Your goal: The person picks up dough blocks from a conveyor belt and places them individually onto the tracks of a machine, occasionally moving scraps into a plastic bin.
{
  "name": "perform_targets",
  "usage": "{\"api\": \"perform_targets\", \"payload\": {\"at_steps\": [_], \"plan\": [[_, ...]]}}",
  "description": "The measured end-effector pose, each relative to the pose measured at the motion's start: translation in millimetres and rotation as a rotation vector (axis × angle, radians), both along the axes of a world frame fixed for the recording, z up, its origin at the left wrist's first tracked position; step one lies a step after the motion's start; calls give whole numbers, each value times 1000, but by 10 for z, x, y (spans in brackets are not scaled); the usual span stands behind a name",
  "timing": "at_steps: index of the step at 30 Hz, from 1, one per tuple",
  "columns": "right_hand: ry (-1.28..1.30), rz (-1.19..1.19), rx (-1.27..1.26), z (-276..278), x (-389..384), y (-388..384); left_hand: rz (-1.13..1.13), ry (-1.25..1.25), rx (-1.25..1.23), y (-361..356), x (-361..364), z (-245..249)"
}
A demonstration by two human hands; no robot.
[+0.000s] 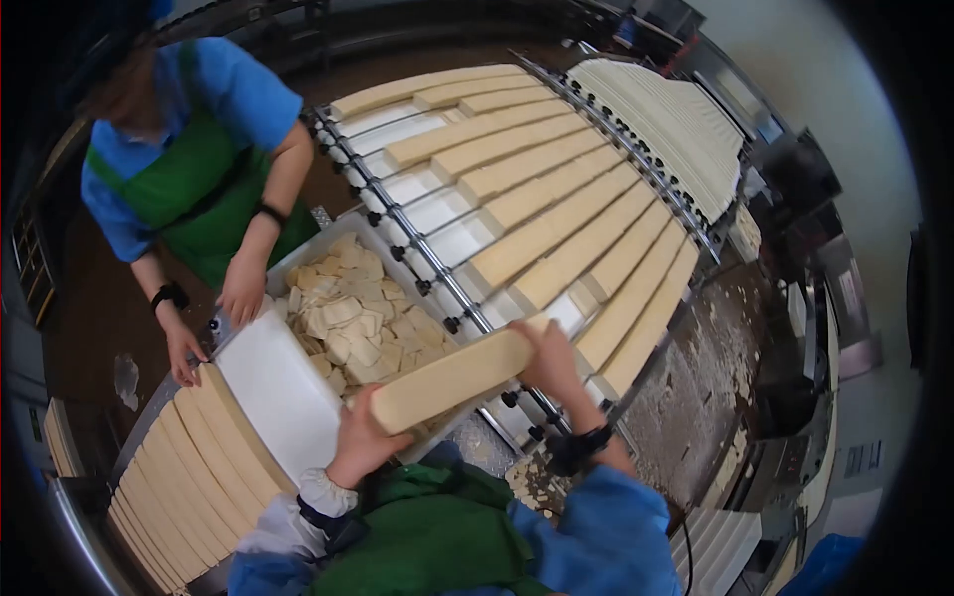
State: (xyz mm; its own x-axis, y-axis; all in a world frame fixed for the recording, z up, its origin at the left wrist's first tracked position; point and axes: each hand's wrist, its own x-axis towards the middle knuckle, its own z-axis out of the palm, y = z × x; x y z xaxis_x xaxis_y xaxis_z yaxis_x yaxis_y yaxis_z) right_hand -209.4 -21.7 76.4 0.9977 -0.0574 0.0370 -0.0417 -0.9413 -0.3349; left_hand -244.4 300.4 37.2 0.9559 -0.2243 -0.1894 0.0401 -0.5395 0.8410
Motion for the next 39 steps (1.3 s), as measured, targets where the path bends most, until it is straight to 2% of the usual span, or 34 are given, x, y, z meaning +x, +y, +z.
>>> {"api": "perform_targets", "payload": {"at_steps": [3,5,8,9,12,15,18,21,24,27,30,33,36,39], "plan": [[84,157,72,51,120,-805,-86,247,-365,-546,-118,-64],[138,270,100,50,263,-1097,-58,425,-517,-844,-170,114],[328,440,485,-426,543,-1475,16,715,-577,-1081,-164,309],[622,197,534,-98,522,-1356,-14,656,-546,-1106,-152,314],[215,-69,554,-819,626,-1672,-79,519,-486,-1162,-82,325],[158,-413,277,-881,765,-1532,-74,485,-497,-1288,-48,321],[171,-415,82,-777,711,-1331,-64,447,-473,-1388,-9,364],[-94,-387,-4,-896,597,-1281,-63,398,-433,-1420,0,413],[-189,-403,-50,-916,558,-1297,-74,407,-402,-1472,23,425],[-454,-438,-304,-1006,592,-1367,-111,415,-453,-1600,90,374],[-539,-408,-323,-810,432,-1278,-92,467,-520,-1783,184,262],[-428,-263,-6,-595,19,-947,-37,498,-579,-1967,269,184],[-296,-123,162,-438,-345,-608,35,471,-554,-2038,294,51],[-318,-157,171,-450,-449,-383,98,451,-484,-2035,289,-95]]}}
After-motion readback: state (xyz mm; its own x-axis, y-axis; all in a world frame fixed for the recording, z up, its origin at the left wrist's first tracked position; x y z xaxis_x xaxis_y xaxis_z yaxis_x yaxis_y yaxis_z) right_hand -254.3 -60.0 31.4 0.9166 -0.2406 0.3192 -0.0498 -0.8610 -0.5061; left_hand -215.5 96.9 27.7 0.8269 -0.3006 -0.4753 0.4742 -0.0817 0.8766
